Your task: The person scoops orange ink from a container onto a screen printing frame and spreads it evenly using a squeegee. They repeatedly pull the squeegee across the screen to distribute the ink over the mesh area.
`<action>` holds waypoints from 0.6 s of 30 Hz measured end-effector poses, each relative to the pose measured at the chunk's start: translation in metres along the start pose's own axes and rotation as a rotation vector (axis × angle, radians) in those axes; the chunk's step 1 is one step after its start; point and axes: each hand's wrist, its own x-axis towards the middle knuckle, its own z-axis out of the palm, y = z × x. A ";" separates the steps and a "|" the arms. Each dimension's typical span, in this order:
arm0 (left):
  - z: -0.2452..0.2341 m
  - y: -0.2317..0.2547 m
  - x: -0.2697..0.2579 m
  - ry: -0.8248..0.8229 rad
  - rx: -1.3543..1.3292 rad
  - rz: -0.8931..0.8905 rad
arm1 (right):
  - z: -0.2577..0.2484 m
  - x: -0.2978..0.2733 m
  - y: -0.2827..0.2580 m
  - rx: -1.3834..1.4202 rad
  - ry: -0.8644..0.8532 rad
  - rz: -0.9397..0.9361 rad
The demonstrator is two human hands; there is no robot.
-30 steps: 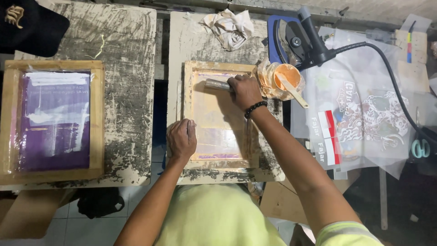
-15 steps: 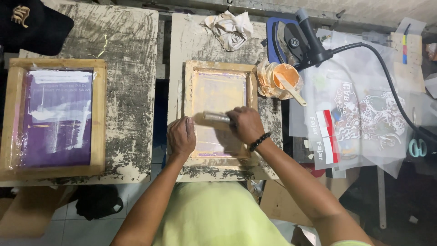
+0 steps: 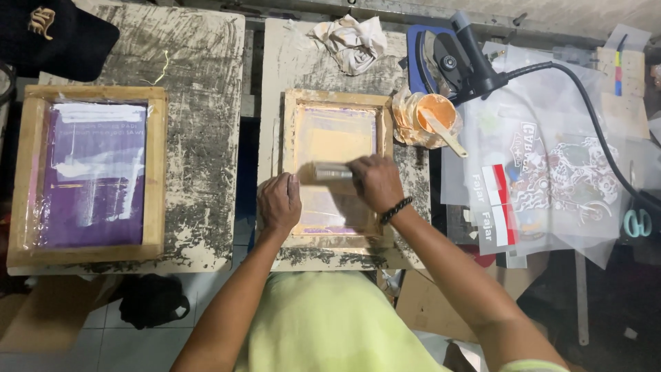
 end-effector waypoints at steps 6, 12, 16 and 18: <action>0.004 0.000 -0.001 0.000 0.016 0.019 | 0.041 0.087 0.064 -0.116 0.042 0.020; 0.004 0.001 -0.001 0.013 -0.044 -0.031 | 0.012 0.077 0.032 -0.094 -0.007 -0.039; 0.011 -0.015 -0.010 0.018 -0.072 -0.079 | 0.009 0.019 0.002 0.002 -0.114 -0.014; 0.010 -0.014 -0.007 0.021 -0.084 -0.108 | 0.005 -0.008 -0.014 0.015 -0.117 -0.040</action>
